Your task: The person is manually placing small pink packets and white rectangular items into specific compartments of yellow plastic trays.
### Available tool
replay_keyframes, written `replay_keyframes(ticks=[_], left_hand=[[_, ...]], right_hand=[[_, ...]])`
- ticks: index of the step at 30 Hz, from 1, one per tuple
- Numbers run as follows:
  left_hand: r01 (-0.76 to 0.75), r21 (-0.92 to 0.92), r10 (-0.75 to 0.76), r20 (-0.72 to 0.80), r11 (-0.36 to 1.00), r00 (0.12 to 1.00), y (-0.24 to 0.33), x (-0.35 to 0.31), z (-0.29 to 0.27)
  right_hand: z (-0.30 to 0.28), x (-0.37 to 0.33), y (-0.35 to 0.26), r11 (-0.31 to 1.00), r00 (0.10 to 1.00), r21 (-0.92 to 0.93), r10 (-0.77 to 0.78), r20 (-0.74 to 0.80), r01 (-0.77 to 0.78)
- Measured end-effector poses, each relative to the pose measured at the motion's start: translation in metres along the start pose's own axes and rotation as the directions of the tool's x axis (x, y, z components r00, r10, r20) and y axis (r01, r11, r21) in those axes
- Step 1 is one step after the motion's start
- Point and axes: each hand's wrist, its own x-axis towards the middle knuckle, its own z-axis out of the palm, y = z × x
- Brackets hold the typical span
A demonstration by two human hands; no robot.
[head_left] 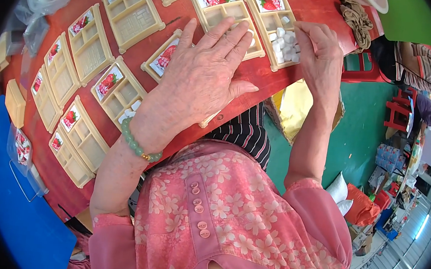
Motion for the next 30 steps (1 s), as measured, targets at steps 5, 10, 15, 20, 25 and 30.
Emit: replay_keyframes(ticks=[5,10,15,20,25,30], left_hand=[[0.02,-0.006,-0.02,0.01,1.0,1.0,-0.002,0.0,0.004],[0.005,-0.074,-0.009,-0.062,0.997,0.998,0.004,0.004,0.002],[-0.041,-0.109,0.027,-0.127,0.993,0.992,0.004,0.016,0.007],[-0.126,-0.255,0.055,-0.268,0.959,0.962,0.007,0.044,0.015],[-0.138,-0.216,0.049,-0.371,0.967,0.928,0.005,0.071,0.027],[-0.061,-0.337,0.043,-0.06,0.94,0.997,0.009,0.082,0.012]], right_hand=[[-0.003,0.009,-0.003,0.997,0.995,0.07,0.006,0.103,-0.013],[0.001,0.007,-0.001,0.998,0.976,0.052,-0.056,0.209,0.046],[-0.007,0.004,0.012,0.98,0.989,0.192,0.028,0.147,-0.057],[-0.014,-0.004,0.016,0.945,0.963,0.288,0.081,0.257,-0.156],[-0.005,-0.003,0.007,0.976,0.967,0.192,0.052,0.25,-0.102],[-0.002,-0.006,0.017,0.939,0.966,0.306,0.082,0.244,-0.157]])
